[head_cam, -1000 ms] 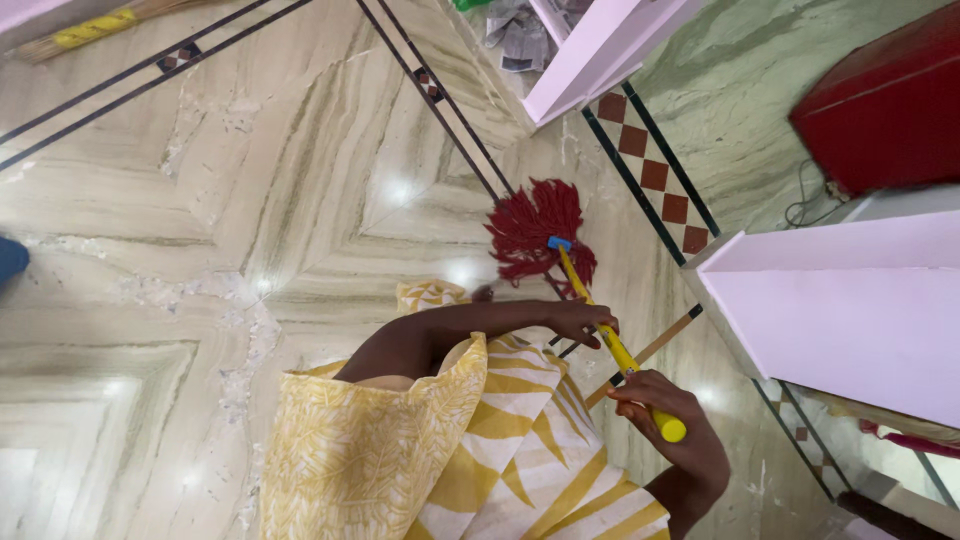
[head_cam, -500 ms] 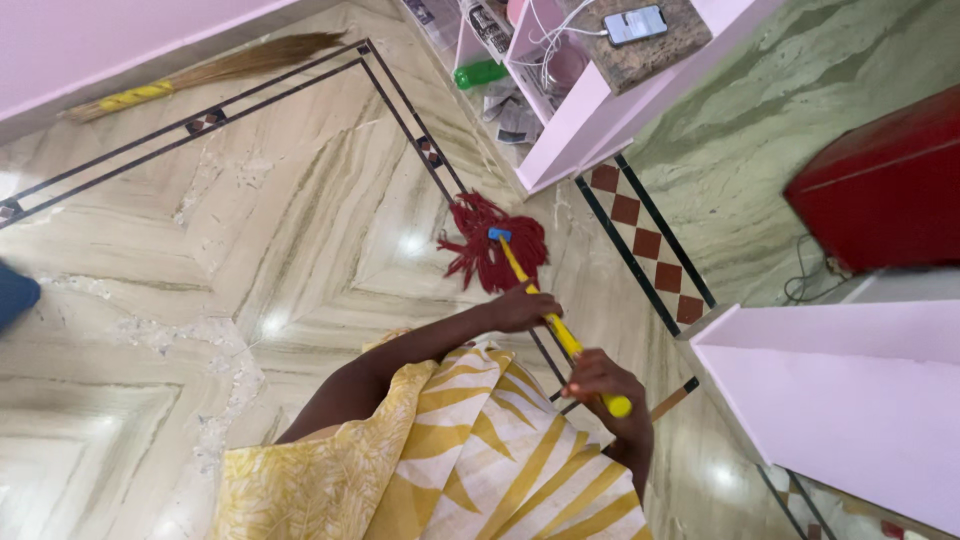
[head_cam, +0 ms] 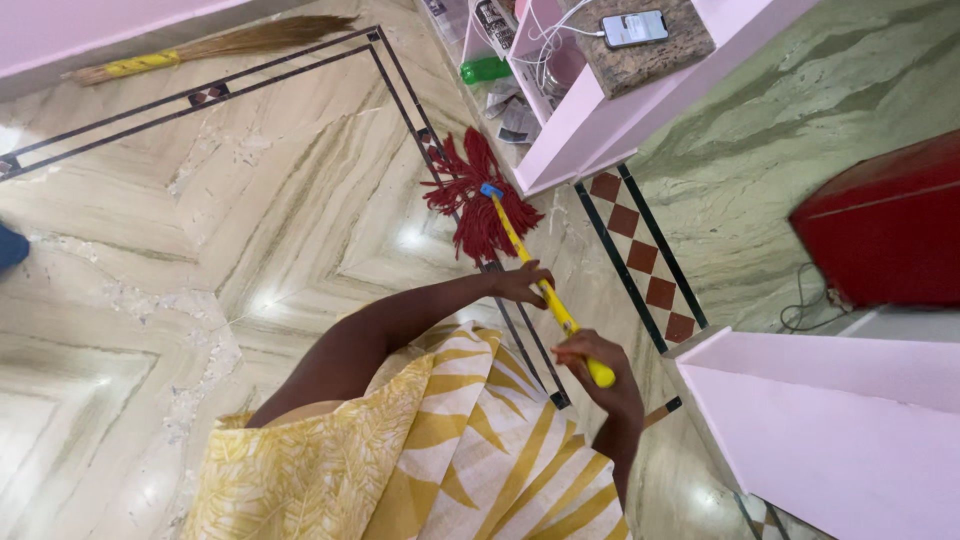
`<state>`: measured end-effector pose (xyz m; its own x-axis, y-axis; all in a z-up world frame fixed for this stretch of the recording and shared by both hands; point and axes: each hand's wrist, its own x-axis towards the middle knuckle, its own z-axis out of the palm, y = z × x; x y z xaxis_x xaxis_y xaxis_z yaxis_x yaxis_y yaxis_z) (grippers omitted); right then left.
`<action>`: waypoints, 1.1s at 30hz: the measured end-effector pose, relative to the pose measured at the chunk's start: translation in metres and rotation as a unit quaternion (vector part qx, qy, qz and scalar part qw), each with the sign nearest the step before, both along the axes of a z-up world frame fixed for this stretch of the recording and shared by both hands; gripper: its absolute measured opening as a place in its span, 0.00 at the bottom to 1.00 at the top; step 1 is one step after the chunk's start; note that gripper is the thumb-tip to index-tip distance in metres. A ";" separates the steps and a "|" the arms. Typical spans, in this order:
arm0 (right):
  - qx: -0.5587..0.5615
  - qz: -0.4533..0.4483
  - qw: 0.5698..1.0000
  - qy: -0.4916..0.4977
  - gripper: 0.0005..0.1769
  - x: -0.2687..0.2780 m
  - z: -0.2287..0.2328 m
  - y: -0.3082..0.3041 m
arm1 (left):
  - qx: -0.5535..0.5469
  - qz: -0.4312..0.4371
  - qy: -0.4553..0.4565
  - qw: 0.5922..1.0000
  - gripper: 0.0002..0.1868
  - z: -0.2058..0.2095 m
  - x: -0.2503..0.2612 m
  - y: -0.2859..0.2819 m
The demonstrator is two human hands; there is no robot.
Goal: The person mops the floor by hand using a mop with a red head and a yellow handle.
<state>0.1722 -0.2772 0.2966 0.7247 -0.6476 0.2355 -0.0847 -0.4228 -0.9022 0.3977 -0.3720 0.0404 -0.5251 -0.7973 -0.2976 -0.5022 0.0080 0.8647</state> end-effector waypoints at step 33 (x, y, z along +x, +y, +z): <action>0.001 -0.072 0.997 -0.018 0.13 0.175 0.026 -0.062 | 0.020 -0.245 0.079 0.966 0.25 -0.018 0.154 -0.146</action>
<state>0.3472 -0.3393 0.3226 0.6155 -0.7445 0.2586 -0.1117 -0.4072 -0.9065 0.5519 -0.5181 0.0229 -0.8780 -0.4310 -0.2082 -0.3079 0.1756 0.9351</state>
